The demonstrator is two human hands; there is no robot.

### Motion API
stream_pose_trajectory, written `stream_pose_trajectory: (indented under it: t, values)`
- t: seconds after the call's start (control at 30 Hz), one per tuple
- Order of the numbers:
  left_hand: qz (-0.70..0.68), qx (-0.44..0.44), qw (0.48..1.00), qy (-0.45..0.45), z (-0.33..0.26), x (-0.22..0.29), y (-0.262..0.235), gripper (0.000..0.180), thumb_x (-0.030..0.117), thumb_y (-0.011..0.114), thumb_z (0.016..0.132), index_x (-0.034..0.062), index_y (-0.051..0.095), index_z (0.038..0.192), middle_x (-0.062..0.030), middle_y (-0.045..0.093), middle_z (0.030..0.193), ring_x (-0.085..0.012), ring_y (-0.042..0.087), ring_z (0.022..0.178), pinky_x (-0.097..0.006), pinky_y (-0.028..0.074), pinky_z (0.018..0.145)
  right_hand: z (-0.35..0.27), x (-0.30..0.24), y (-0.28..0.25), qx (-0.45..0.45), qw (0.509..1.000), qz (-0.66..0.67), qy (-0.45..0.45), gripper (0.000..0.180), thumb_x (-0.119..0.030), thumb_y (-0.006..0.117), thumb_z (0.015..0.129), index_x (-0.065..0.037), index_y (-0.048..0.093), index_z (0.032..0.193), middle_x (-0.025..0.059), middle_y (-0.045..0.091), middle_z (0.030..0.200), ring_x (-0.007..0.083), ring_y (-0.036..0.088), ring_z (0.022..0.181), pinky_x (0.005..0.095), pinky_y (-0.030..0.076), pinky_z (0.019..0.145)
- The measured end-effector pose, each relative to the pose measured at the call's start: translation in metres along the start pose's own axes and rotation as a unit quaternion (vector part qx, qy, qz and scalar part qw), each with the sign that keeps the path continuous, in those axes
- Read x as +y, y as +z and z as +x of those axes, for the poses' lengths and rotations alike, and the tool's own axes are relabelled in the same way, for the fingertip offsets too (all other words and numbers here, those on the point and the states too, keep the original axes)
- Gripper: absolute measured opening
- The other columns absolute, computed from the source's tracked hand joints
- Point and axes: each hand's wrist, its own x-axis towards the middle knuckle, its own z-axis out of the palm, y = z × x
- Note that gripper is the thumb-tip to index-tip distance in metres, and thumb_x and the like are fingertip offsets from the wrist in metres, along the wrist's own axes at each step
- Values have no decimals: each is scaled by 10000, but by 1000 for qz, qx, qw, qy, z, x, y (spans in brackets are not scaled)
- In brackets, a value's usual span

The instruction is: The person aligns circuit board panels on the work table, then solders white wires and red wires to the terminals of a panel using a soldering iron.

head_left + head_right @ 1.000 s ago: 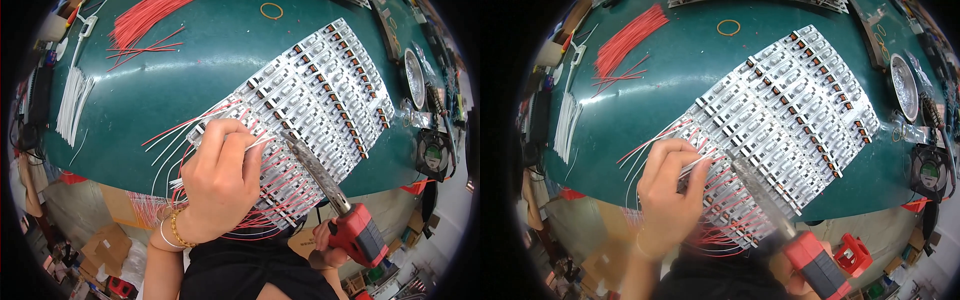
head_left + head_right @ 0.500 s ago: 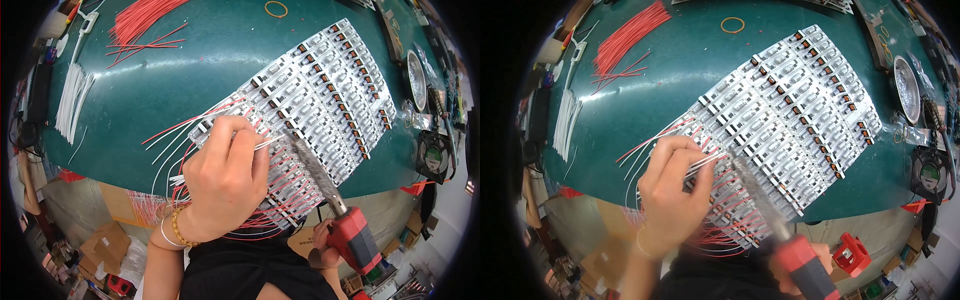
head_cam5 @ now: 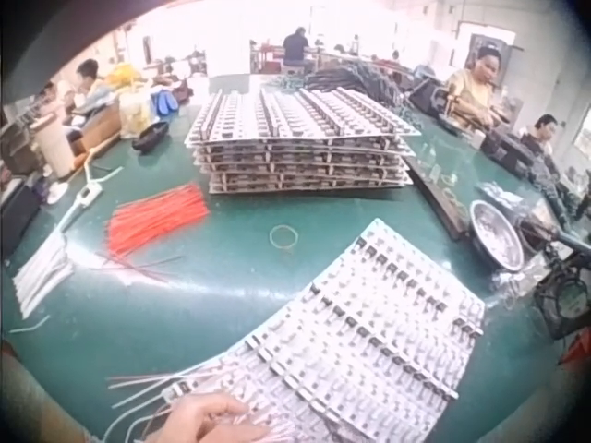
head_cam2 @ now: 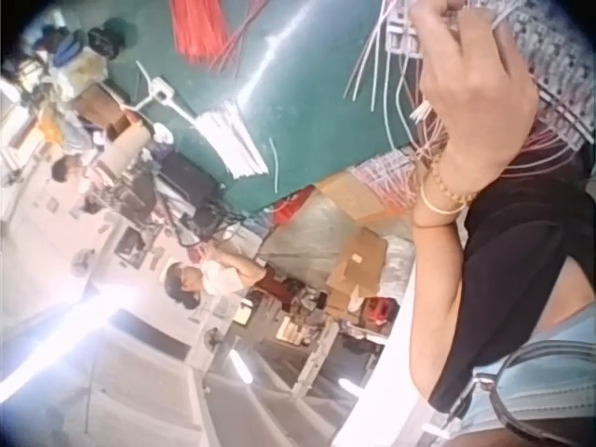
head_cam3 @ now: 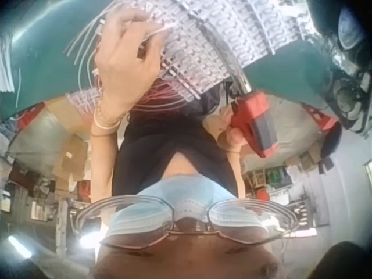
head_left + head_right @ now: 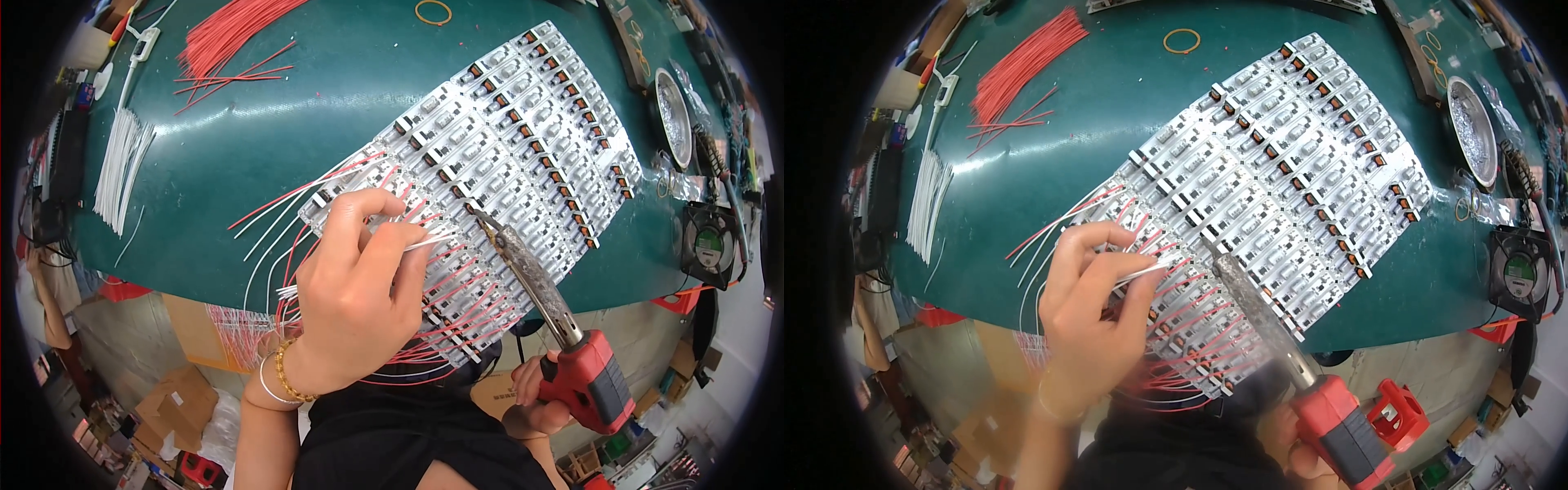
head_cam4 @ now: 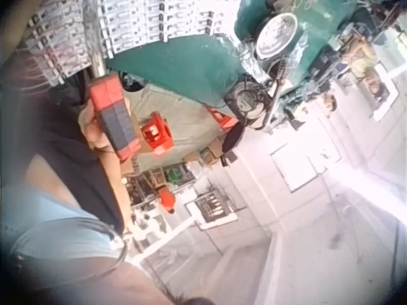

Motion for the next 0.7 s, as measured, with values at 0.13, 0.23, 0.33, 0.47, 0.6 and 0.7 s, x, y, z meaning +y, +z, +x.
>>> stream_pose_trajectory:
  t: [0.13,0.23,0.33,0.47,0.6,0.7]
  values:
    - [19,2,1000,9,0,-3,5,139,-16,705,700,22,622,805,-63,579,941,-154,515,516,-287,408,470,33,-22,18,-140,955,243,93,371,-325,753,799,-1,594,716,36,573,610,149,544,544,273,411,516]
    - [31,-1,1000,-4,1,0,5,131,-6,704,701,35,620,794,-49,584,927,-162,519,519,-293,410,475,-2,2,5,8,1000,-13,28,353,-299,775,773,1,596,724,40,587,623,152,566,557,273,405,499]
    - [24,-1,1000,-10,2,1,6,136,1,707,698,45,621,793,-46,583,925,-165,525,525,-296,415,477,2,5,10,-7,994,109,22,265,-205,726,782,-11,580,677,44,579,607,155,557,523,272,401,479]
    - [40,6,999,6,3,1,6,140,11,713,696,49,618,791,-44,582,920,-172,534,532,-300,417,476,-20,19,-15,33,994,-58,90,267,-177,637,814,-30,550,608,50,567,577,159,525,454,275,387,440]
    - [41,8,999,5,2,0,8,141,17,715,696,53,613,786,-43,581,915,-179,541,539,-302,421,478,-5,22,-11,-42,989,-90,-110,313,-211,643,822,-26,539,591,71,576,564,178,523,435,283,389,417]
    - [41,4,999,0,4,4,7,142,16,714,695,52,611,785,-43,582,910,-182,546,545,-305,425,480,-24,35,-2,114,979,-127,-111,332,-250,674,804,-15,546,608,70,574,565,191,524,442,284,387,414]
